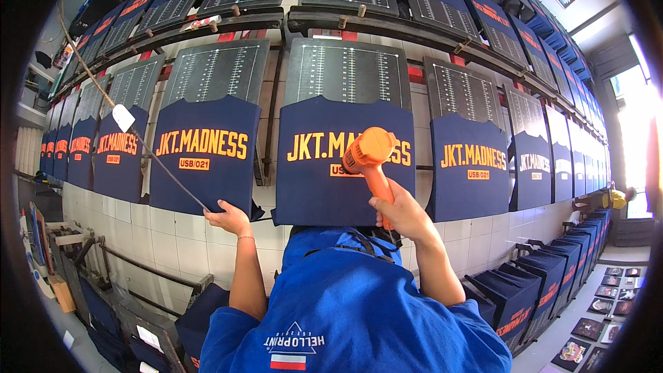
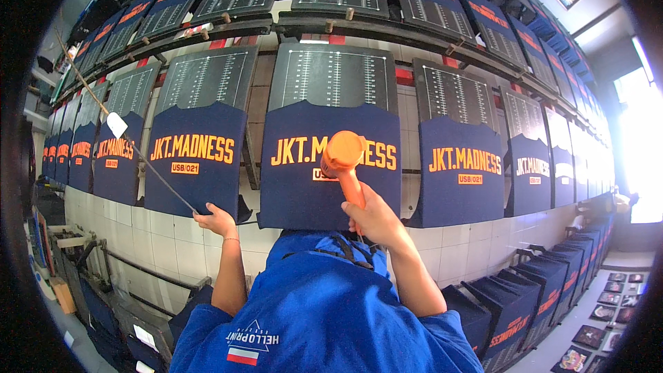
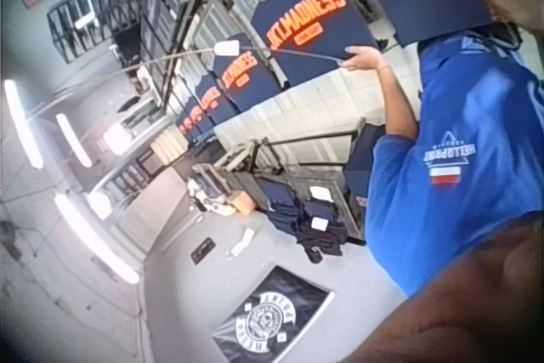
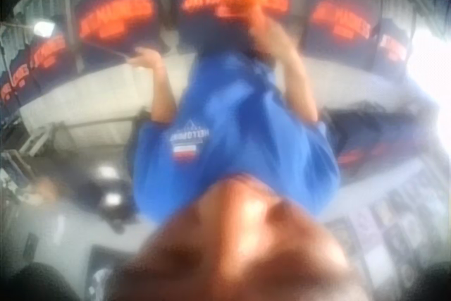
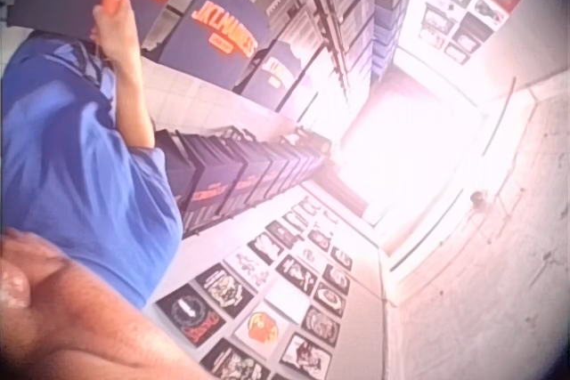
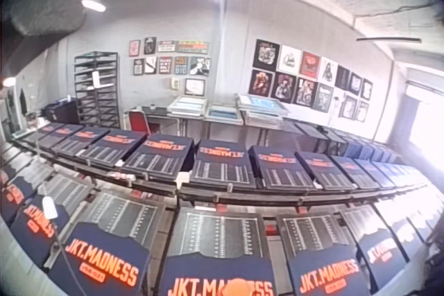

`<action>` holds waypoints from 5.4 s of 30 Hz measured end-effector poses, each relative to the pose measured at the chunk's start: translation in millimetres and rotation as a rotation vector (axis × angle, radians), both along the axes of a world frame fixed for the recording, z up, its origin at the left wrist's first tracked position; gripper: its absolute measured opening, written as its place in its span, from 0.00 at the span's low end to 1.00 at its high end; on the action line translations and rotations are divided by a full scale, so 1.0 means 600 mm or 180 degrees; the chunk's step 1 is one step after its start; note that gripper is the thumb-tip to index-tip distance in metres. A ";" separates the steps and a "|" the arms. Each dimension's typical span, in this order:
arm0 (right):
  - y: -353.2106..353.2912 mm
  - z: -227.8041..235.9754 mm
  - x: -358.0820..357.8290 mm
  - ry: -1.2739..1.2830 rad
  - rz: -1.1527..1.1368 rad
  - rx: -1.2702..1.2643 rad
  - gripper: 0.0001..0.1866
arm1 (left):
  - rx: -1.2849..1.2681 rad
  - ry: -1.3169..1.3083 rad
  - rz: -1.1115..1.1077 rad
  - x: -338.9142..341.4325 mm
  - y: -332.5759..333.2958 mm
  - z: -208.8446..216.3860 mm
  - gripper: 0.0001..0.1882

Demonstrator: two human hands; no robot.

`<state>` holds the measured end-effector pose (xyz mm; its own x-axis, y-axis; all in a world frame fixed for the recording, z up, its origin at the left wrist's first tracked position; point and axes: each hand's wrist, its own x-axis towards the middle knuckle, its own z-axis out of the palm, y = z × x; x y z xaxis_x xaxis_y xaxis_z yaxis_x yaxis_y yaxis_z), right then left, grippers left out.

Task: The person uses a heat gun to dry the ink on several navy blue t-shirts displayed on a large rack, occasionally touching the fabric by hand.

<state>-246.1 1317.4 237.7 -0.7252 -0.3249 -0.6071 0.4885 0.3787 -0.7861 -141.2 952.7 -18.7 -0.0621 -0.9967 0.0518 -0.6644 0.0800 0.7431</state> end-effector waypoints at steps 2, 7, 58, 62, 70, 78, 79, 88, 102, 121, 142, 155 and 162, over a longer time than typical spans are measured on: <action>0.005 0.000 -0.008 -0.0080 0.0118 -0.0011 0.15 | 0.0011 -0.0010 0.0007 -0.002 0.002 0.007 0.35; -0.012 0.000 -0.002 -0.0002 -0.0004 0.0032 0.13 | -0.0008 0.0092 0.0015 -0.003 0.003 0.007 0.36; 0.478 -0.043 -0.092 -0.0622 -0.0294 -0.1795 0.30 | -0.0067 0.0002 -0.0581 0.016 0.274 0.078 0.25; 0.671 -0.032 -0.080 -0.0802 -0.0675 -0.2334 0.29 | 0.0144 0.0243 -0.1226 -0.031 0.514 0.161 0.18; 0.923 -0.068 -0.075 -0.0643 -0.1333 -0.2313 0.21 | 0.1191 0.0581 -0.3430 -0.079 0.981 0.287 0.19; 0.933 0.023 -0.169 0.0186 -0.0350 -0.1040 0.24 | 0.1233 -0.0372 -0.3184 0.023 0.968 0.100 0.19; 0.923 0.031 -0.178 0.0176 -0.0219 -0.0998 0.23 | 0.1213 -0.0325 -0.2858 0.030 0.951 0.080 0.18; 0.751 0.050 -0.263 0.0202 0.0806 -0.0903 0.18 | 0.0296 0.0343 -0.1174 0.026 0.798 0.018 0.21; 0.652 -0.022 -0.294 0.0202 0.1076 -0.0081 0.17 | -0.0900 -0.0613 -0.1016 -0.020 0.727 0.056 0.13; 0.629 -0.031 -0.311 0.0061 0.1238 0.0021 0.14 | 0.0077 0.0273 -0.1418 -0.217 0.616 0.098 0.17; 0.655 -0.022 -0.271 -0.0154 0.1435 -0.0184 0.15 | -0.0368 -0.1508 0.0319 -0.160 0.721 0.051 0.21; 0.632 -0.018 -0.256 -0.0087 0.1661 -0.0027 0.15 | 0.0014 -0.1968 0.0550 -0.190 0.725 0.066 0.25; 0.647 -0.028 -0.253 -0.0019 0.1677 0.0019 0.14 | -0.0052 -0.2011 0.0523 -0.191 0.722 0.058 0.25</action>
